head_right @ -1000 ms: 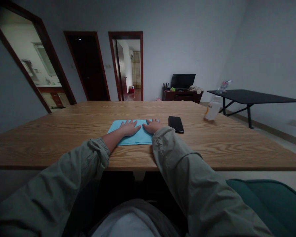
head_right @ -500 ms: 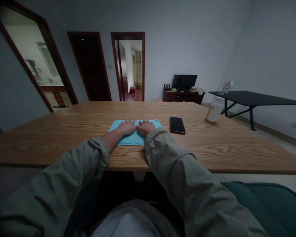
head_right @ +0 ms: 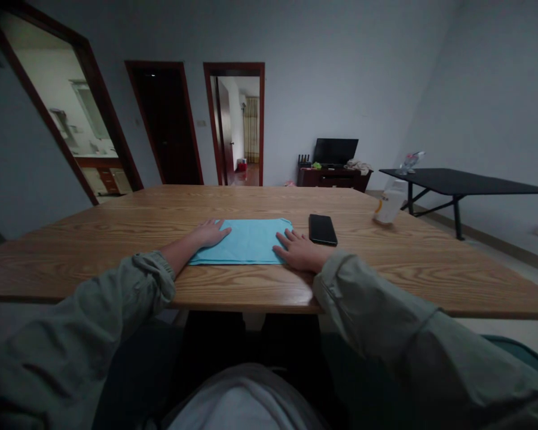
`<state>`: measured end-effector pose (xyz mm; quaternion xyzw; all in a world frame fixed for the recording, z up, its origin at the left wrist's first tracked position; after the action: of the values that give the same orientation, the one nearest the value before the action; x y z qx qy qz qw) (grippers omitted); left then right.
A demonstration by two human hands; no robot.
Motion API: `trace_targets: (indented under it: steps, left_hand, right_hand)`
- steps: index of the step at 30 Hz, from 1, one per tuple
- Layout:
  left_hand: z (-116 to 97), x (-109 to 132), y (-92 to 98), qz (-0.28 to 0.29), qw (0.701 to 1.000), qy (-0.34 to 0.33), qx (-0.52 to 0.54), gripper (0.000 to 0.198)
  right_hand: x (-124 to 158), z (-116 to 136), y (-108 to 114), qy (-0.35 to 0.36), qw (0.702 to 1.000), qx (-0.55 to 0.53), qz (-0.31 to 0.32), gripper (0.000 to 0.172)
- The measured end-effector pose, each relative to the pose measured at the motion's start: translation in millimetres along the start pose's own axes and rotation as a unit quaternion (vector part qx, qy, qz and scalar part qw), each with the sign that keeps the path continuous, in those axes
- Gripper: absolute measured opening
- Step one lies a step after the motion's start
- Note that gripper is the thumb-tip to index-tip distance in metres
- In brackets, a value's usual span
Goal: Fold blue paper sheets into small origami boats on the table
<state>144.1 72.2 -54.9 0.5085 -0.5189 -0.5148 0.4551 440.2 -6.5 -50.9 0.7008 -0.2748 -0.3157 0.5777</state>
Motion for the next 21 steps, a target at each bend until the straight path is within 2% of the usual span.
trace_targets:
  steps: [3, 5, 9, 16, 19, 21]
  left_hand:
    - [2.9, 5.4, 2.2, 0.006, 1.0, -0.001, -0.001, 0.085]
    - [5.4, 8.2, 4.0, 0.011, 1.0, 0.003, -0.005, 0.087]
    - [13.1, 11.6, 6.2, 0.02, 1.0, 0.01, -0.011, 0.088]
    - [27.5, 10.0, 3.0, 0.027, 0.999, 0.02, -0.002, 0.09]
    - [28.2, 8.3, 18.2, 0.027, 1.0, 0.004, 0.001, 0.085]
    - [21.0, 12.8, 40.0, -0.011, 1.0, 0.0, 0.012, 0.081]
  right_hand:
    - [31.6, 1.5, 1.3, 0.096, 0.993, 0.06, -0.018, 0.039]
    - [41.6, -1.3, 2.5, 0.103, 0.992, 0.061, -0.035, 0.04]
    - [48.1, -7.9, 6.1, 0.047, 0.998, 0.011, -0.039, 0.049]
    - [83.1, 0.8, 33.9, -0.011, 0.998, -0.064, 0.025, 0.056]
    - [95.3, 4.3, 39.8, -0.033, 0.994, -0.094, 0.05, 0.062]
    - [98.5, 4.4, 40.1, -0.049, 0.991, -0.117, 0.042, 0.064]
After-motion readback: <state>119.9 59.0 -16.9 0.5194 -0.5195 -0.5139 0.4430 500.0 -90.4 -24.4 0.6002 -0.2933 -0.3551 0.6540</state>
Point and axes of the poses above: each hand's wrist, its own x-axis away from the middle knuckle, its own y-axis out of the back of the hand, z = x × y, the point moved 5 cm from there along -x, towards the middle knuckle, and after that the axes turned 1 degree about y, right-handed, at the moved point
